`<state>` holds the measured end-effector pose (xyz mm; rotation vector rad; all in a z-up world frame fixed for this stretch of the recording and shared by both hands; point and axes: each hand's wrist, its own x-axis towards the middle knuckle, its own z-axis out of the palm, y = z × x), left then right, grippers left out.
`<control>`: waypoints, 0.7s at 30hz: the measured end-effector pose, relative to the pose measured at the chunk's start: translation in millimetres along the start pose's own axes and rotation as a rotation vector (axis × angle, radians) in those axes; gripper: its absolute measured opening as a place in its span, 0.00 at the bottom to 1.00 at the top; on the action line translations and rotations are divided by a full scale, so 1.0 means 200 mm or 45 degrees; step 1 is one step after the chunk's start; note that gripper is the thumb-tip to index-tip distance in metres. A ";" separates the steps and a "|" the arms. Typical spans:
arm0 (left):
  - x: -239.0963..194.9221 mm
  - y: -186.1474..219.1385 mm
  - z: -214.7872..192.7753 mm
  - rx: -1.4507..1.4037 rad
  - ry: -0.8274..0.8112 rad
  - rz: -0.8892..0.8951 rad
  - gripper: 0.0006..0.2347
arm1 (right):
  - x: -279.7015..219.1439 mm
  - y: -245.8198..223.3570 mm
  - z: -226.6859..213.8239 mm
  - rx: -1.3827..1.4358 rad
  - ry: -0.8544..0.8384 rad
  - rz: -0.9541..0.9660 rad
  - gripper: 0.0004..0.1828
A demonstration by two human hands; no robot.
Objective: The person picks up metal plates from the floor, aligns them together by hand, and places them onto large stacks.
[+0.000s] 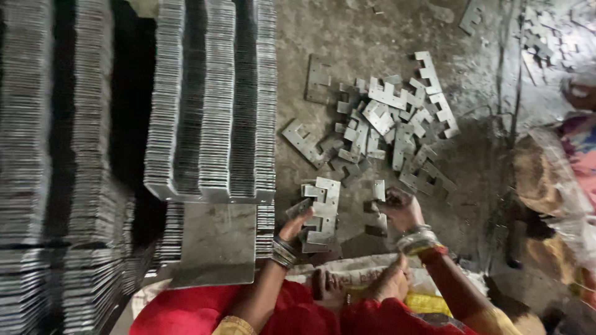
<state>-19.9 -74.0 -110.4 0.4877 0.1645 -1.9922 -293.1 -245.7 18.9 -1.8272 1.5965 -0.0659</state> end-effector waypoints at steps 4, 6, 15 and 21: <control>-0.07 0.04 0.03 0.160 0.264 -0.074 0.25 | -0.10 -0.39 0.03 0.302 -0.287 0.082 0.36; -0.13 0.03 0.07 0.147 0.240 -0.079 0.24 | -0.15 -0.46 0.11 0.412 -0.379 -0.458 0.40; -0.22 0.21 0.61 1.399 0.080 0.116 0.27 | -0.38 -0.49 0.04 0.448 -0.006 -0.581 0.50; -0.04 0.09 1.14 2.708 -0.116 -0.110 0.29 | -0.52 -0.36 0.11 -0.026 0.363 -1.015 0.47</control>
